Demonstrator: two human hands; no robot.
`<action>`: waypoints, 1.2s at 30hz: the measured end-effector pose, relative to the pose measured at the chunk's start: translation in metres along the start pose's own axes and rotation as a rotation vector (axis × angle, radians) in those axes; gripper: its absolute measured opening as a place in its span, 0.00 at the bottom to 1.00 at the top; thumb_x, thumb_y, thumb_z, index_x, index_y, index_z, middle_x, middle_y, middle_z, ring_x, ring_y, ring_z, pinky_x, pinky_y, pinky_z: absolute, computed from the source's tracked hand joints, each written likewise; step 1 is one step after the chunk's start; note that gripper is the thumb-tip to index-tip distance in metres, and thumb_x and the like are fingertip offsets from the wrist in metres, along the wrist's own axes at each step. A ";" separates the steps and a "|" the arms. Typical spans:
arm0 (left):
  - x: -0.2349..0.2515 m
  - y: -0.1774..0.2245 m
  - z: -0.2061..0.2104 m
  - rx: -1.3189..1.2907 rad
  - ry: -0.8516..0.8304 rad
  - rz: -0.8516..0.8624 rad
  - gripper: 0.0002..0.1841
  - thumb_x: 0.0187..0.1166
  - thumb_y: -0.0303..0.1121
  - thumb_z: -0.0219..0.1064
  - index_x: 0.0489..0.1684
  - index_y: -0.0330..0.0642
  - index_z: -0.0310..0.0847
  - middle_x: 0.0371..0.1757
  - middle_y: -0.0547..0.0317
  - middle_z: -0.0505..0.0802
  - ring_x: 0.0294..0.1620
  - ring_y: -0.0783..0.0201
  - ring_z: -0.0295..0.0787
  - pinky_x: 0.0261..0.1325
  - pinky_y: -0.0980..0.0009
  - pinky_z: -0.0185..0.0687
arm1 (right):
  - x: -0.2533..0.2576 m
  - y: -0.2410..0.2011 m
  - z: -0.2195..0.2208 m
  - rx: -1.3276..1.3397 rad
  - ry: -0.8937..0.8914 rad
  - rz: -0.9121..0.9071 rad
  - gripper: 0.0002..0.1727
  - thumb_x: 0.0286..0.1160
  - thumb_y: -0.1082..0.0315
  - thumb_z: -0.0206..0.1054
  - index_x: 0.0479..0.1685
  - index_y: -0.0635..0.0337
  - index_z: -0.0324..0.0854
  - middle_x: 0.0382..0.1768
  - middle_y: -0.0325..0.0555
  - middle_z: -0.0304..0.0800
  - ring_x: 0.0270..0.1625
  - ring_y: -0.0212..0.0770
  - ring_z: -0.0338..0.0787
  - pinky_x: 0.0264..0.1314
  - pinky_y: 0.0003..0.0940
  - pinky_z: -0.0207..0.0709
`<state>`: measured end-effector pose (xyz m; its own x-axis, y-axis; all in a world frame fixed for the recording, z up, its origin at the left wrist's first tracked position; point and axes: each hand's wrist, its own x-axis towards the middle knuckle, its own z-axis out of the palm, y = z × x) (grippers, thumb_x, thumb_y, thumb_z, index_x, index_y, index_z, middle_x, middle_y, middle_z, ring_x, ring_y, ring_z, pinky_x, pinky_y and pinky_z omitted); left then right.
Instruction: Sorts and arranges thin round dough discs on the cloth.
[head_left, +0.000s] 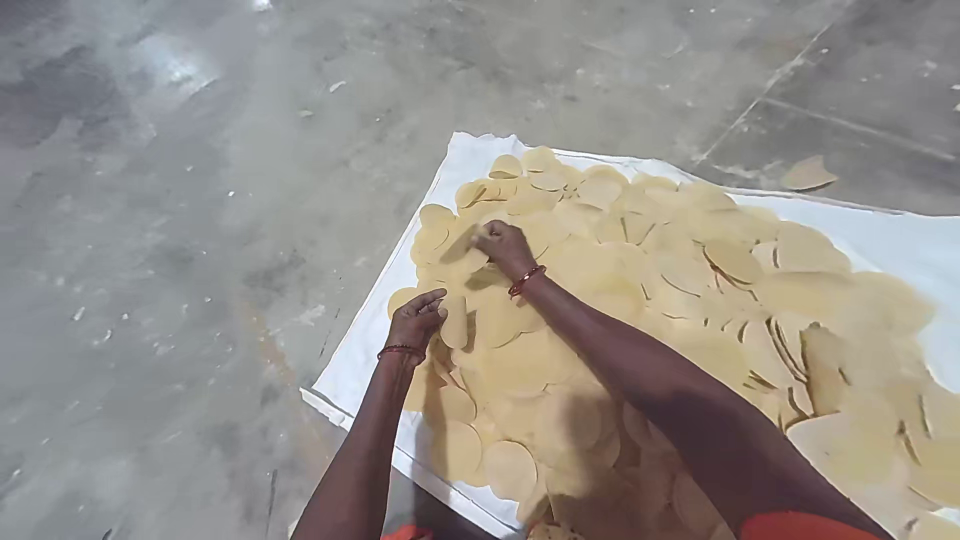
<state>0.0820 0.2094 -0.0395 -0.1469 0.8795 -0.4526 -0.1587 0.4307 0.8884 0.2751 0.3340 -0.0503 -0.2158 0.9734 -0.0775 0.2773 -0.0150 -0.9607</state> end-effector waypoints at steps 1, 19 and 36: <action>-0.004 -0.001 -0.006 -0.074 -0.026 0.000 0.16 0.80 0.13 0.58 0.64 0.29 0.79 0.45 0.51 0.91 0.39 0.64 0.89 0.48 0.67 0.88 | 0.001 0.002 -0.006 0.068 0.065 0.036 0.20 0.82 0.63 0.68 0.63 0.71 0.80 0.44 0.61 0.92 0.44 0.52 0.92 0.53 0.52 0.85; -0.067 0.004 -0.009 -0.839 -0.171 0.071 0.19 0.88 0.25 0.39 0.50 0.39 0.82 0.44 0.51 0.95 0.49 0.58 0.94 0.58 0.58 0.90 | -0.080 -0.020 -0.003 0.685 -0.486 0.162 0.10 0.77 0.66 0.55 0.49 0.52 0.79 0.38 0.35 0.88 0.41 0.31 0.89 0.46 0.29 0.86; -0.102 -0.013 0.028 -0.497 -0.105 0.041 0.12 0.90 0.30 0.47 0.63 0.44 0.73 0.48 0.58 0.91 0.48 0.64 0.91 0.51 0.62 0.89 | -0.162 -0.065 0.039 0.159 -0.073 0.162 0.19 0.91 0.61 0.57 0.34 0.63 0.86 0.28 0.43 0.86 0.34 0.33 0.84 0.43 0.36 0.80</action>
<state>0.1263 0.1197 -0.0030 -0.0677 0.9202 -0.3854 -0.6038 0.2698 0.7501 0.2554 0.1684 0.0140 -0.2493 0.9362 -0.2476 0.1643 -0.2111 -0.9636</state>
